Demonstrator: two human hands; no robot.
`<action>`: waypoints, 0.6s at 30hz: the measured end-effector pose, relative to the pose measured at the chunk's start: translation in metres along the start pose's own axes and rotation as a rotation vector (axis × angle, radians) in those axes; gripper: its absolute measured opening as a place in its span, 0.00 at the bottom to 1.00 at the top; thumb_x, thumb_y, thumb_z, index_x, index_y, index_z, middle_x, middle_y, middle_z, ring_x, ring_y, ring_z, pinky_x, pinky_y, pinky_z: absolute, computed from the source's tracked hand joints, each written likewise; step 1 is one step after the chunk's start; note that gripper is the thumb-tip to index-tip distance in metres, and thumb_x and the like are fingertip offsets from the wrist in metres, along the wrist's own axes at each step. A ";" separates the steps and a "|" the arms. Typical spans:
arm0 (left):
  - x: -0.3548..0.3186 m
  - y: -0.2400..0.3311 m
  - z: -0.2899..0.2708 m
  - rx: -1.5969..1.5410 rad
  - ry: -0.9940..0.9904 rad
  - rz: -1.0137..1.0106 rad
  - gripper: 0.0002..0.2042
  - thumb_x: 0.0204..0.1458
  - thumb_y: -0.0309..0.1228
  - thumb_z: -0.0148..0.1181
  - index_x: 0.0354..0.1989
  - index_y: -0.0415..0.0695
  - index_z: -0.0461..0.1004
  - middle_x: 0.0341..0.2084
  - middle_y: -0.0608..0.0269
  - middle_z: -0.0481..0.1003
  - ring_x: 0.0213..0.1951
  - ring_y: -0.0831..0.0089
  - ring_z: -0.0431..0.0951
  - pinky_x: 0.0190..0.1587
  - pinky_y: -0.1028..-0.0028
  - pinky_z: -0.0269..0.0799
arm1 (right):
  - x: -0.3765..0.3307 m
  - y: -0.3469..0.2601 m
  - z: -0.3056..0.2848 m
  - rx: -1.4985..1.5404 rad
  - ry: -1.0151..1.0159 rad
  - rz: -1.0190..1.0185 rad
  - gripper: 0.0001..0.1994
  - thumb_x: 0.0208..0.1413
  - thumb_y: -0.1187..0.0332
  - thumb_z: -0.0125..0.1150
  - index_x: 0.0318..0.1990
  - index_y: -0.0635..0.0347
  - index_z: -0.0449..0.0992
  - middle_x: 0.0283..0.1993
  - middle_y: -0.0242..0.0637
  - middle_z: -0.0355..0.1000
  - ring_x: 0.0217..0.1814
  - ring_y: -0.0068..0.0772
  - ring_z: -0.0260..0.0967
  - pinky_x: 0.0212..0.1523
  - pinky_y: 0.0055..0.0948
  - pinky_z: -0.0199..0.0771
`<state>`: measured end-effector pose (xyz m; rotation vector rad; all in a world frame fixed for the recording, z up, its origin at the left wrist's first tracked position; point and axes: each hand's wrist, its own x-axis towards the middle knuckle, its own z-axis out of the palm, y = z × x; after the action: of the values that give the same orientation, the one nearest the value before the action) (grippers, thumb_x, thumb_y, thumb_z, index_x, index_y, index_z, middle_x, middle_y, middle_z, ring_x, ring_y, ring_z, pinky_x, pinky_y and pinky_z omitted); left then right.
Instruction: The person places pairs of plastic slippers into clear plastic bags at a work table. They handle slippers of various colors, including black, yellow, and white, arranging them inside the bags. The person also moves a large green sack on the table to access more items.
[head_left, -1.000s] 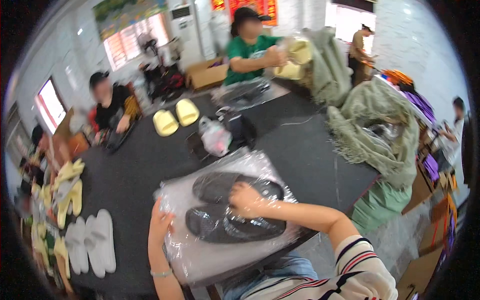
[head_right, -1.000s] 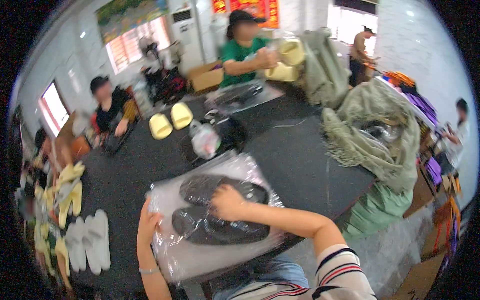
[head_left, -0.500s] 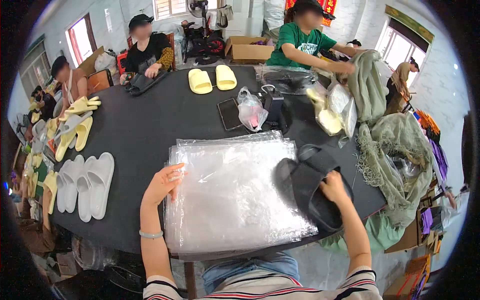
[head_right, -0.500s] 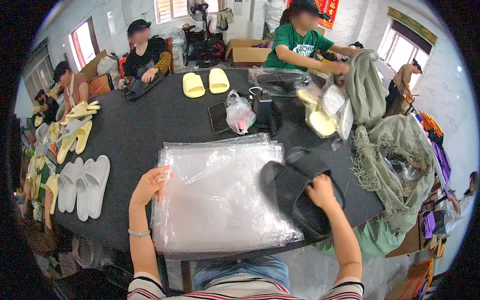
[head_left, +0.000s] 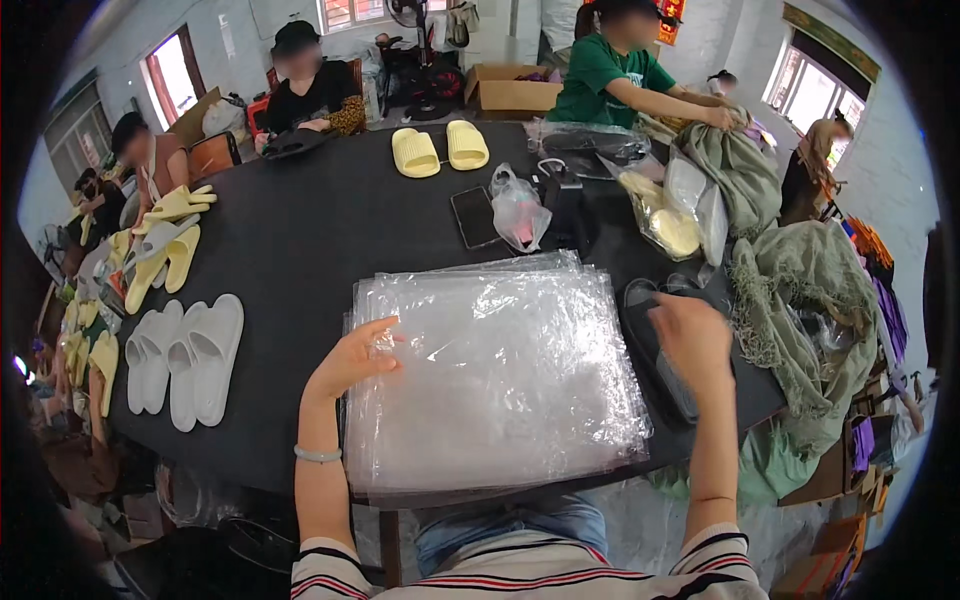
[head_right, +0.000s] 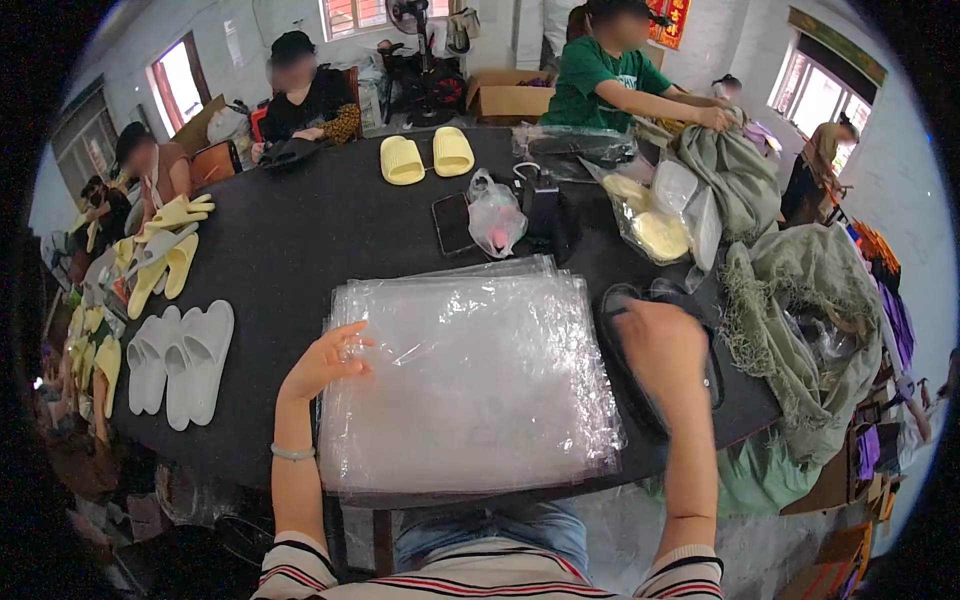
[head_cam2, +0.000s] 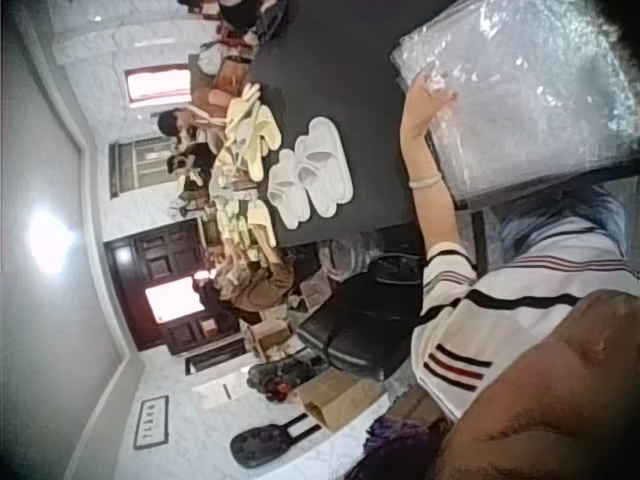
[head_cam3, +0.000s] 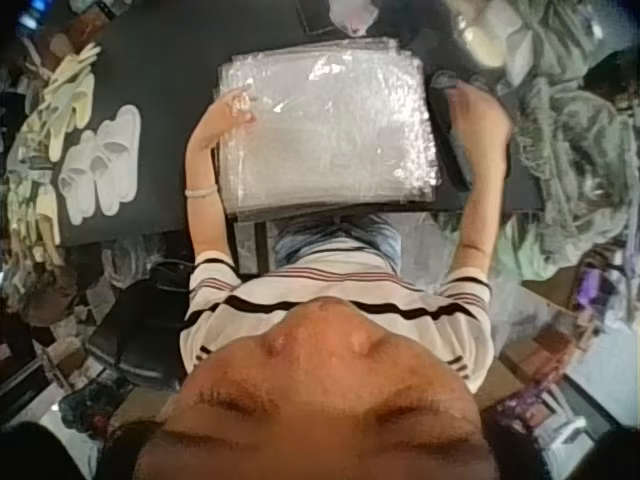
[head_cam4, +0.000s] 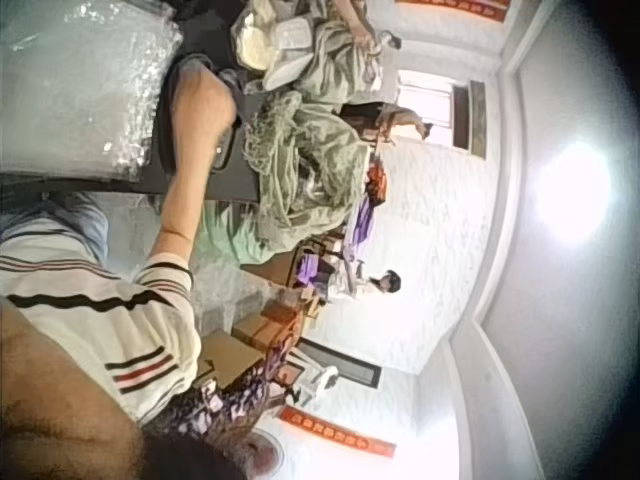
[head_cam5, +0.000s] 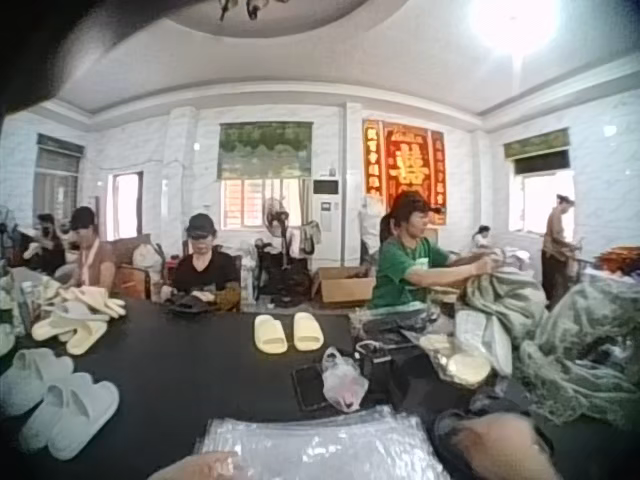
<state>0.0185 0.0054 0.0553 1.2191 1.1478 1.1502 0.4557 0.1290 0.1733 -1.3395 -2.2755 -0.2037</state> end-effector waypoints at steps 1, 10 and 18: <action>-0.001 0.000 0.000 0.007 0.003 0.002 0.30 0.50 0.24 0.61 0.63 0.41 0.58 0.51 0.52 0.69 0.40 0.69 0.77 0.44 0.69 0.76 | 0.002 -0.025 0.008 0.132 -0.103 -0.171 0.17 0.52 0.61 0.59 0.48 0.58 0.74 0.43 0.43 0.74 0.46 0.48 0.71 0.45 0.42 0.69; 0.006 -0.003 0.001 0.193 0.038 -0.101 0.21 0.52 0.24 0.58 0.56 0.38 0.67 0.39 0.58 0.77 0.38 0.76 0.77 0.43 0.76 0.73 | -0.096 -0.120 0.111 0.337 -0.559 -0.911 0.33 0.58 0.41 0.40 0.68 0.43 0.51 0.72 0.36 0.45 0.75 0.39 0.38 0.69 0.54 0.31; 0.023 -0.016 0.004 0.022 0.388 0.081 0.17 0.54 0.23 0.56 0.52 0.36 0.66 0.34 0.58 0.77 0.38 0.74 0.77 0.44 0.75 0.73 | -0.102 -0.117 0.107 0.402 -0.552 -0.946 0.32 0.59 0.41 0.39 0.68 0.40 0.52 0.72 0.37 0.44 0.75 0.40 0.38 0.69 0.55 0.31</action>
<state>0.0246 0.0279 0.0387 1.0946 1.4097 1.4832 0.3609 0.0295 0.0447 -0.0310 -3.0287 0.3502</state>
